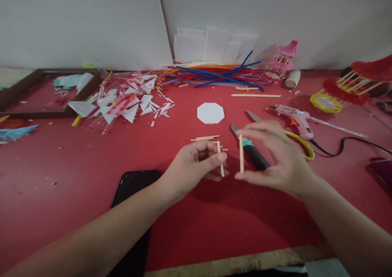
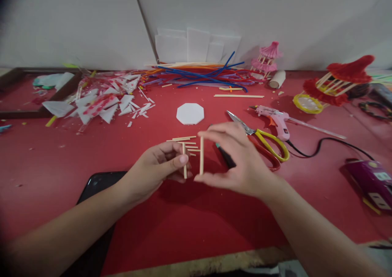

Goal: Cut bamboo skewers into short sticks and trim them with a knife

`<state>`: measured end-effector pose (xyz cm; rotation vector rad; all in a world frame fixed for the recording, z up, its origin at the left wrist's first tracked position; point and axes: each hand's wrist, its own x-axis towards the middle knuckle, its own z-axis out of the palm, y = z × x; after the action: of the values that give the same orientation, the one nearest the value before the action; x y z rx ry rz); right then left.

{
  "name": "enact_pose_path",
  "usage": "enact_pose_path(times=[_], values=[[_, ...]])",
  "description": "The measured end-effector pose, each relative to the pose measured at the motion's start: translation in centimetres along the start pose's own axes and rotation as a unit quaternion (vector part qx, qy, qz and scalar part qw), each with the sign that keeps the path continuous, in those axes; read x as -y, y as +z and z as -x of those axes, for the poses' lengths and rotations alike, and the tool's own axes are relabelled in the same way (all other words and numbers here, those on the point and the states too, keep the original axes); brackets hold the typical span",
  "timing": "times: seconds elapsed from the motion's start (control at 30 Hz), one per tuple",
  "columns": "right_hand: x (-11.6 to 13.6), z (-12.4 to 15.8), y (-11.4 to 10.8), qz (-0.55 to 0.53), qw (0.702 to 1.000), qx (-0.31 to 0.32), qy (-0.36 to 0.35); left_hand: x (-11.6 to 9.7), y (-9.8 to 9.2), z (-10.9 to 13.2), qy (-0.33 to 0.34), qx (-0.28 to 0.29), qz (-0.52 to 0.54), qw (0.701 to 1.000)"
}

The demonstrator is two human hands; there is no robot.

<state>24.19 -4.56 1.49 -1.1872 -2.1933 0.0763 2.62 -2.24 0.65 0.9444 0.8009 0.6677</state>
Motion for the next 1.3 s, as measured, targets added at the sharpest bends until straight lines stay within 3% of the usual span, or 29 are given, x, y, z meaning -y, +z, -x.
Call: enact_pose_path(times=[0.1,0.23,0.33,0.43,0.53,0.67,0.73,0.8,0.87,0.93,1.03,1.1,1.17,1.23,1.3], values=[[-3.7,0.4,-1.3,0.091,0.994,-0.006,0.063,0.1,-0.3,-0.3,0.019,-0.041,0.010,0.999],[-8.4,1.9,-2.1,0.132,0.980,0.107,0.102,0.3,-0.5,-0.4,0.034,-0.068,0.007,0.997],[-9.5,2.8,-2.1,0.143,0.968,0.183,0.093,0.3,-0.5,-0.3,0.052,-0.075,-0.019,0.996],[-9.0,3.1,-2.2,0.153,0.960,0.219,0.086,0.3,-0.2,-0.2,0.063,-0.066,-0.074,0.993],[-7.6,2.6,-2.4,0.162,0.962,0.206,0.070,0.3,0.0,-0.1,0.094,-0.068,-0.092,0.989],[-4.6,1.1,-1.9,0.124,0.983,0.126,0.045,0.3,-0.2,-0.4,0.204,-0.160,-0.025,0.965],[-2.7,0.5,-1.2,0.097,0.992,0.038,0.067,0.3,-0.5,-0.6,0.229,-0.199,-0.013,0.953],[-0.9,0.1,-0.3,0.061,0.995,-0.002,0.085,0.4,-0.8,-0.7,0.232,-0.211,-0.039,0.949],[0.5,-0.1,0.6,0.048,0.998,-0.005,0.047,0.5,-0.9,-0.7,0.229,-0.191,-0.123,0.947],[1.3,-0.1,1.1,0.056,0.998,0.020,0.014,0.7,-0.8,-0.4,0.243,-0.132,-0.267,0.923],[1.3,0.1,1.2,0.065,0.996,0.046,0.040,1.0,-0.5,0.1,0.274,-0.030,-0.478,0.834],[0.9,0.2,0.9,0.064,0.994,0.023,0.089,1.2,-0.3,0.4,0.263,0.009,-0.577,0.773],[0.4,0.3,0.6,0.077,0.991,-0.015,0.113,1.3,-0.2,0.6,0.234,0.028,-0.634,0.737],[0.0,0.3,0.6,0.094,0.991,-0.027,0.095,1.4,-0.2,0.6,0.220,0.028,-0.639,0.737],[-0.2,0.3,0.9,0.099,0.993,0.001,0.062,1.2,-0.1,0.6,0.212,0.009,-0.602,0.770]])
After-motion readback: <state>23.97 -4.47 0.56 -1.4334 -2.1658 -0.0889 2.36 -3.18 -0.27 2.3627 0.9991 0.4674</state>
